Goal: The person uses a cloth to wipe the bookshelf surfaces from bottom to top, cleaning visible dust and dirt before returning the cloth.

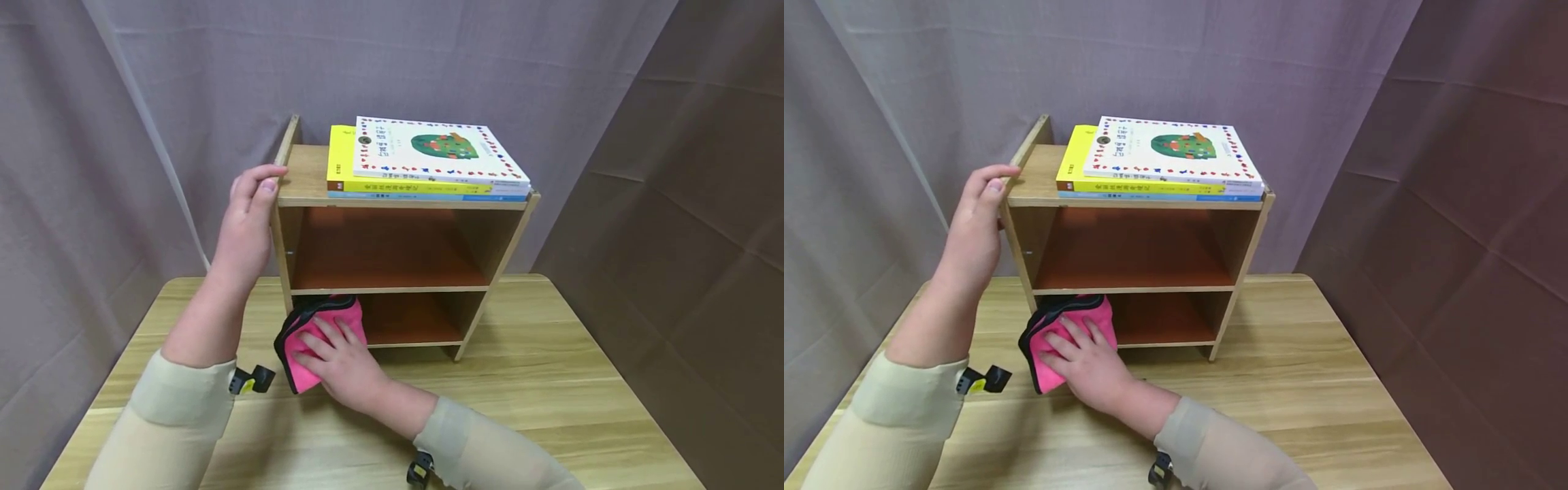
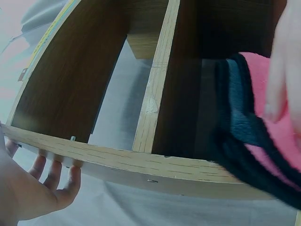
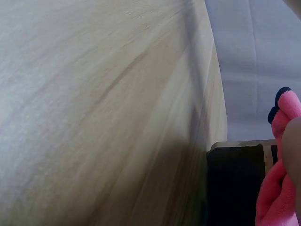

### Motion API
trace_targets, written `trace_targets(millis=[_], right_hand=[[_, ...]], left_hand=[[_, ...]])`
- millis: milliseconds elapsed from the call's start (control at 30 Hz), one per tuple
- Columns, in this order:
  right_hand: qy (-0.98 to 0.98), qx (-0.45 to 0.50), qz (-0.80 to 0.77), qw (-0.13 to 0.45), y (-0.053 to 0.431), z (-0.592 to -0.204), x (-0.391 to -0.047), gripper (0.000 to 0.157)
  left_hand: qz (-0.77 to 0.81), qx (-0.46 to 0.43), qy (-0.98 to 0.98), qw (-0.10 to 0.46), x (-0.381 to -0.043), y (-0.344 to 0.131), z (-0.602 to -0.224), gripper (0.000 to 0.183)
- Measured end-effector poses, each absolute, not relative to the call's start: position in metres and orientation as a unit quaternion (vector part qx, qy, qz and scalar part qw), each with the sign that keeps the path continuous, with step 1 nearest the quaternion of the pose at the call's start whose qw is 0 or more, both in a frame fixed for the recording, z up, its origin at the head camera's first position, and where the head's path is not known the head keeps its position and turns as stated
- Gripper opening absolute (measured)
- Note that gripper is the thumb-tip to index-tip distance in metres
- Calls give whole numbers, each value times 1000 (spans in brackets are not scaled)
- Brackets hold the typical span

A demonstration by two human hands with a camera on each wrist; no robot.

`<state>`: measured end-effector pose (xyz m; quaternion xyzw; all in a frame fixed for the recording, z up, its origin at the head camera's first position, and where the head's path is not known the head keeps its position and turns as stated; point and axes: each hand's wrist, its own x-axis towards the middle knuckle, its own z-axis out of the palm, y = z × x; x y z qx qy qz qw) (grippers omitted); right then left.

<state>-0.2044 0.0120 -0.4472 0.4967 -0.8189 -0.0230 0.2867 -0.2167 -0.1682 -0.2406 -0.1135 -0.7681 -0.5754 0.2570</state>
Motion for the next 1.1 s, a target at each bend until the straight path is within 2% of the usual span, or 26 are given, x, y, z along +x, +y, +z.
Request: trace_targets(millis=[333, 600, 1100], right_hand=[[-827, 516, 9, 223, 21, -455, -210, 45], [-850, 492, 57, 177, 25, -451, -217, 54], [-885, 440, 66, 137, 30, -446, -221, 42]], left_hand=[[-583, -115, -759, 264, -219, -167, -243, 40], [-580, -120, -760, 267, -218, -167, -243, 40], [-584, -109, -758, 271, -218, -166, -243, 39]])
